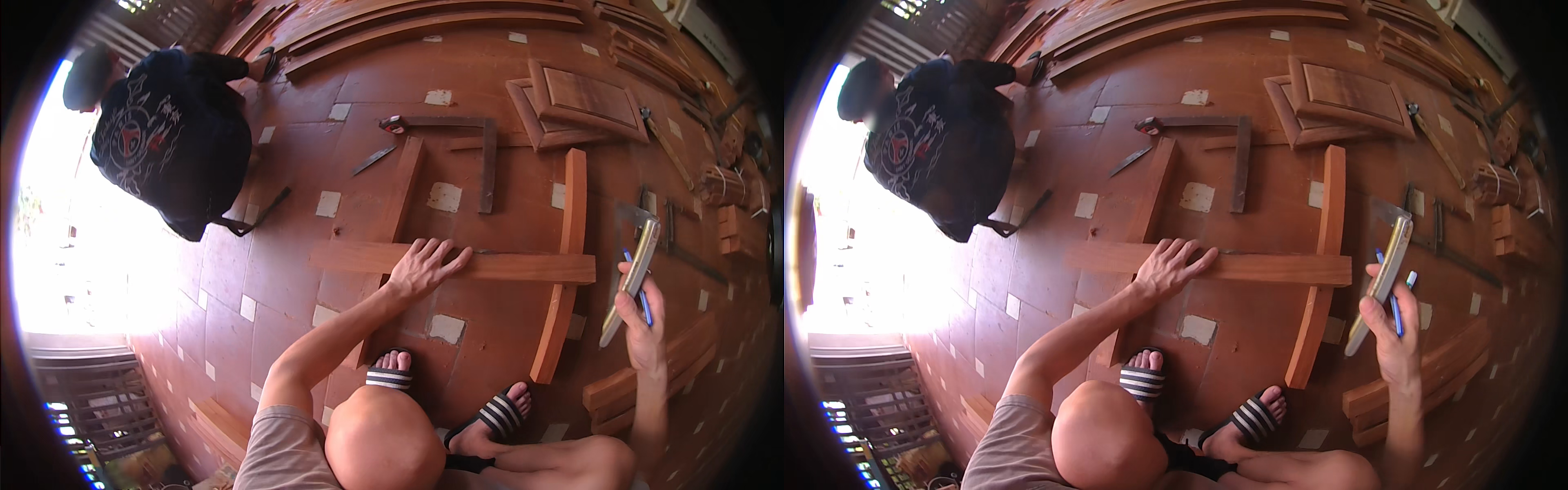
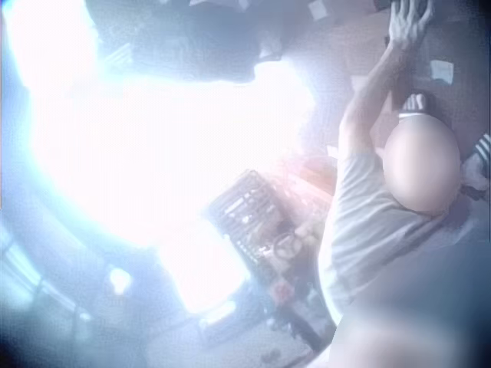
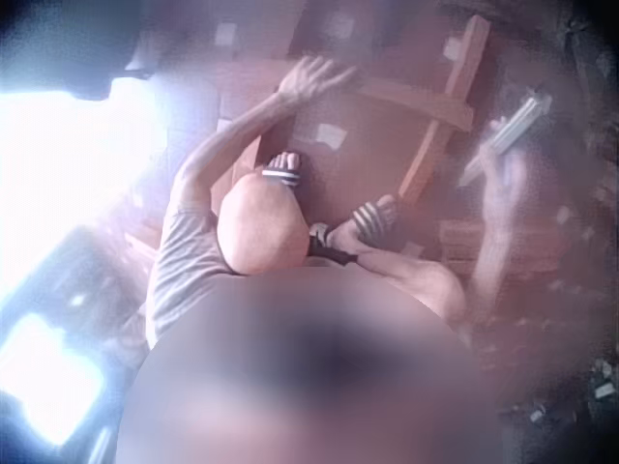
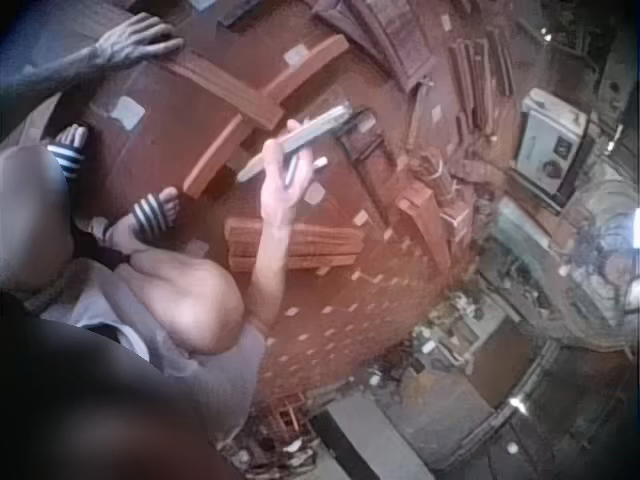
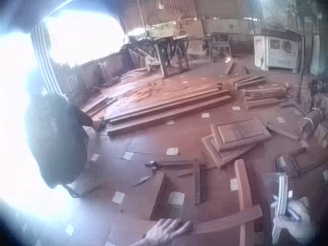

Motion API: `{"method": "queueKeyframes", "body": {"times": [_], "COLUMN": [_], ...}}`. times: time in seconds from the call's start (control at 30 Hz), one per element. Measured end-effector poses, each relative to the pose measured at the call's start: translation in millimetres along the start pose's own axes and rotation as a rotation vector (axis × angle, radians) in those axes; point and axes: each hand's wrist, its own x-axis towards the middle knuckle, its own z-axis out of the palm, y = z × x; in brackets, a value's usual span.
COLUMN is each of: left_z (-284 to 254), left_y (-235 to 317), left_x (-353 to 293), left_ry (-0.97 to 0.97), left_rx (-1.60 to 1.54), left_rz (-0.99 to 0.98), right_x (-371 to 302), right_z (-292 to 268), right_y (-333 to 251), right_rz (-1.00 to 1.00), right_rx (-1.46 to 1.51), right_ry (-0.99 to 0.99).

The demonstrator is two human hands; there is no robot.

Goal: The person measures and marks wooden planks with a square and pen, then uses a bandsaw to cut the marked pieces. The person stacks the cut planks on the floor.

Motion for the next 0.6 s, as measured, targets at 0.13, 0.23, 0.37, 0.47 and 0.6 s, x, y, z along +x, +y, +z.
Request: {"method": "queueKeyframes", "body": {"times": [0.13,0.23,0.37,0.47,0.6], "left_z": [-18.5,-24.3,-21.1,-23.6,-28.1], "left_y": [-6.0,-6.2,-1.2,29.0,63.1], "left_x": [40.6,75.9,79.1,32.0,-53.8], "left_ry": [-0.141,-0.343,-0.155,0.327,0.504], "left_rx": [-0.416,-0.581,-0.573,-0.426,-0.660], "left_rz": [0.007,0.070,0.050,-0.044,0.021], "right_x": [16.5,36.2,51.7,64.3,84.3], "right_z": [18.0,52.4,98.5,141.9,204.6], "right_y": [-48.9,-63.4,-63.3,-36.2,24.8], "right_rz": [-0.176,-0.395,-0.485,-0.512,-0.583], "right_rx": [-0.568,-0.817,-0.983,-0.922,-0.928], "right_ry": [-0.083,-0.101,-0.188,-0.220,-0.314]}}
